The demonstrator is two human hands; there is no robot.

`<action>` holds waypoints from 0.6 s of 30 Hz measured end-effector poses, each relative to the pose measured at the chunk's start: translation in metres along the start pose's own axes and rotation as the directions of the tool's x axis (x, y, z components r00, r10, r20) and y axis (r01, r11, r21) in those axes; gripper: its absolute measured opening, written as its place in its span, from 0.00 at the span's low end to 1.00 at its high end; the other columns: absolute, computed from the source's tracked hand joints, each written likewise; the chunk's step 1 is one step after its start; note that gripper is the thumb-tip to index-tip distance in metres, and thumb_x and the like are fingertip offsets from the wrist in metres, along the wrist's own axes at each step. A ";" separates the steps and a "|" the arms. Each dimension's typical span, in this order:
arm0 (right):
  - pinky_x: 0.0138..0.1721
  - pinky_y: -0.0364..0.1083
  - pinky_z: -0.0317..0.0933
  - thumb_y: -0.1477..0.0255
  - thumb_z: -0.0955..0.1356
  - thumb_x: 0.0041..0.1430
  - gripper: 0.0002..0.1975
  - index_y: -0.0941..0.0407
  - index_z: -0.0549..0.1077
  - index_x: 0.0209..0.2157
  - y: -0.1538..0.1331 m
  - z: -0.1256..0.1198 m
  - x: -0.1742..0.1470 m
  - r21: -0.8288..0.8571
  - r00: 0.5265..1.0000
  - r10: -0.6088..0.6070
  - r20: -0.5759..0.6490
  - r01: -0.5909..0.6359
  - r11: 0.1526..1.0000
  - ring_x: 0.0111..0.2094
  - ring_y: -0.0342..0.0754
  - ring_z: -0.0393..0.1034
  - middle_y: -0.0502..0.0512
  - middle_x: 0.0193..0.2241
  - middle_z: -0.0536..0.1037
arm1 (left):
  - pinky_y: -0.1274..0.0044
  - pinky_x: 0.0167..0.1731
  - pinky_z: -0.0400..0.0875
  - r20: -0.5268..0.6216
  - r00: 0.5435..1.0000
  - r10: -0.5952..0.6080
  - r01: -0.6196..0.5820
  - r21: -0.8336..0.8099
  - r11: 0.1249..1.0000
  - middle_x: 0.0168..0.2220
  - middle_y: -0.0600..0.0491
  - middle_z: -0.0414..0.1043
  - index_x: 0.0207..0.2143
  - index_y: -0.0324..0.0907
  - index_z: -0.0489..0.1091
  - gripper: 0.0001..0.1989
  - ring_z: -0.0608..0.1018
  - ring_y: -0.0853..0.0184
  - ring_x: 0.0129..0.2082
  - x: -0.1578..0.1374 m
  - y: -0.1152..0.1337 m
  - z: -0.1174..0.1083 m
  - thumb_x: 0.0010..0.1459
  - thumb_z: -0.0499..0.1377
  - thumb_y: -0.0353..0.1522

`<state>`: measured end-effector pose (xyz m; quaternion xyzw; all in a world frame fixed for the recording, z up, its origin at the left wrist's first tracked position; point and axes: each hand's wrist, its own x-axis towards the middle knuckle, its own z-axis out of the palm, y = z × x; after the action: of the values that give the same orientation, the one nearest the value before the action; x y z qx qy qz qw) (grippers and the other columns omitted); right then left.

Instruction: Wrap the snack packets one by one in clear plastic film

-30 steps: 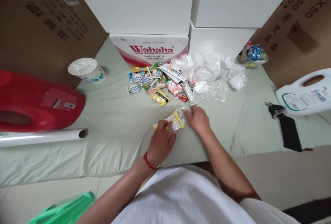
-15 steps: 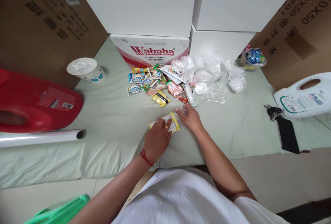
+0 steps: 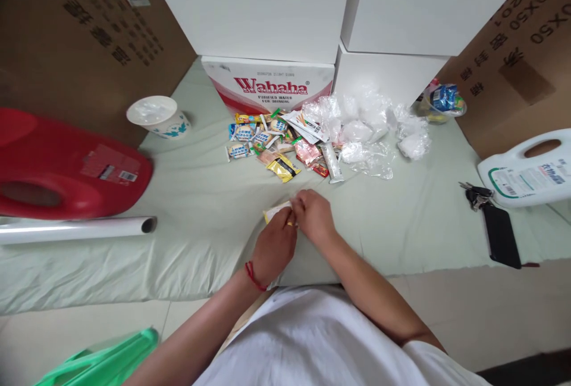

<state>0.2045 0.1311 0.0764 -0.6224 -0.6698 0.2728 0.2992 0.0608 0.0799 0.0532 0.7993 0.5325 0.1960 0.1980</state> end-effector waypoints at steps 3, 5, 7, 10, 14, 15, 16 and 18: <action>0.37 0.46 0.64 0.70 0.60 0.72 0.14 0.54 0.75 0.34 -0.010 0.012 -0.014 -0.138 0.997 -0.082 0.012 0.083 0.987 0.34 0.50 0.71 0.56 0.32 0.75 | 0.60 0.61 0.72 -0.010 0.999 0.033 -0.035 -0.220 0.975 0.59 0.39 0.72 0.58 0.39 0.71 0.25 0.75 0.54 0.61 0.001 -0.006 -0.009 0.59 0.53 0.24; 0.39 0.47 0.67 0.72 0.59 0.73 0.15 0.55 0.77 0.43 -0.010 0.018 -0.023 -0.157 0.992 -0.115 0.043 0.120 0.980 0.36 0.51 0.72 0.58 0.36 0.75 | 0.58 0.64 0.69 0.009 0.999 0.041 -0.034 -0.382 0.924 0.60 0.40 0.72 0.54 0.41 0.73 0.26 0.73 0.53 0.63 0.002 -0.012 -0.019 0.52 0.54 0.23; 0.44 0.50 0.70 0.73 0.60 0.71 0.17 0.57 0.74 0.55 -0.010 0.022 -0.034 -0.160 0.982 -0.172 0.081 0.183 0.970 0.42 0.54 0.72 0.62 0.42 0.75 | 0.59 0.64 0.70 0.040 0.999 -0.018 0.038 -0.581 0.813 0.58 0.42 0.74 0.50 0.42 0.72 0.27 0.75 0.54 0.62 0.004 -0.019 -0.026 0.46 0.55 0.22; 0.53 0.58 0.69 0.73 0.63 0.68 0.27 0.61 0.65 0.67 -0.011 0.028 -0.052 -0.254 0.966 -0.236 0.107 0.256 0.933 0.52 0.61 0.68 0.70 0.53 0.73 | 0.63 0.56 0.77 0.086 0.975 -0.206 0.180 -0.847 0.500 0.48 0.46 0.78 0.44 0.44 0.66 0.21 0.82 0.60 0.50 0.006 -0.028 -0.027 0.45 0.56 0.25; 0.53 0.63 0.66 0.70 0.64 0.70 0.29 0.60 0.62 0.70 -0.016 0.034 -0.070 -0.435 0.963 -0.231 0.141 0.270 0.859 0.55 0.65 0.65 0.72 0.61 0.70 | 0.67 0.45 0.81 -0.031 0.892 -0.452 0.205 -0.862 0.464 0.42 0.50 0.77 0.40 0.44 0.64 0.09 0.83 0.64 0.39 -0.002 -0.028 -0.025 0.54 0.58 0.30; 0.53 0.63 0.65 0.70 0.64 0.70 0.29 0.59 0.62 0.70 -0.017 0.036 -0.073 -0.459 0.963 -0.231 0.141 0.271 0.846 0.55 0.65 0.64 0.71 0.62 0.69 | 0.67 0.45 0.80 -0.144 0.880 -0.453 0.170 -0.794 0.583 0.42 0.49 0.77 0.39 0.44 0.66 0.06 0.83 0.63 0.40 -0.007 -0.025 -0.027 0.57 0.57 0.30; 0.53 0.62 0.65 0.70 0.64 0.71 0.28 0.58 0.62 0.70 -0.017 0.037 -0.075 -0.474 0.962 -0.234 0.138 0.272 0.837 0.55 0.65 0.64 0.70 0.63 0.70 | 0.67 0.47 0.79 -0.273 0.871 -0.409 0.116 -0.695 0.710 0.42 0.49 0.77 0.38 0.44 0.68 0.04 0.83 0.63 0.41 -0.011 -0.021 -0.030 0.59 0.57 0.29; 0.53 0.62 0.64 0.72 0.64 0.71 0.28 0.56 0.63 0.70 -0.016 0.040 -0.078 -0.483 0.963 -0.241 0.122 0.270 0.833 0.56 0.64 0.65 0.69 0.63 0.70 | 0.67 0.52 0.77 -0.463 0.860 -0.212 -0.033 -0.467 0.884 0.46 0.46 0.77 0.40 0.43 0.72 0.07 0.81 0.63 0.48 -0.019 -0.012 -0.036 0.62 0.55 0.27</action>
<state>0.1673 0.0521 0.0568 -0.5751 -0.8025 0.0666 0.1442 0.0256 0.0708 0.0755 0.6242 0.5414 0.5072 0.2450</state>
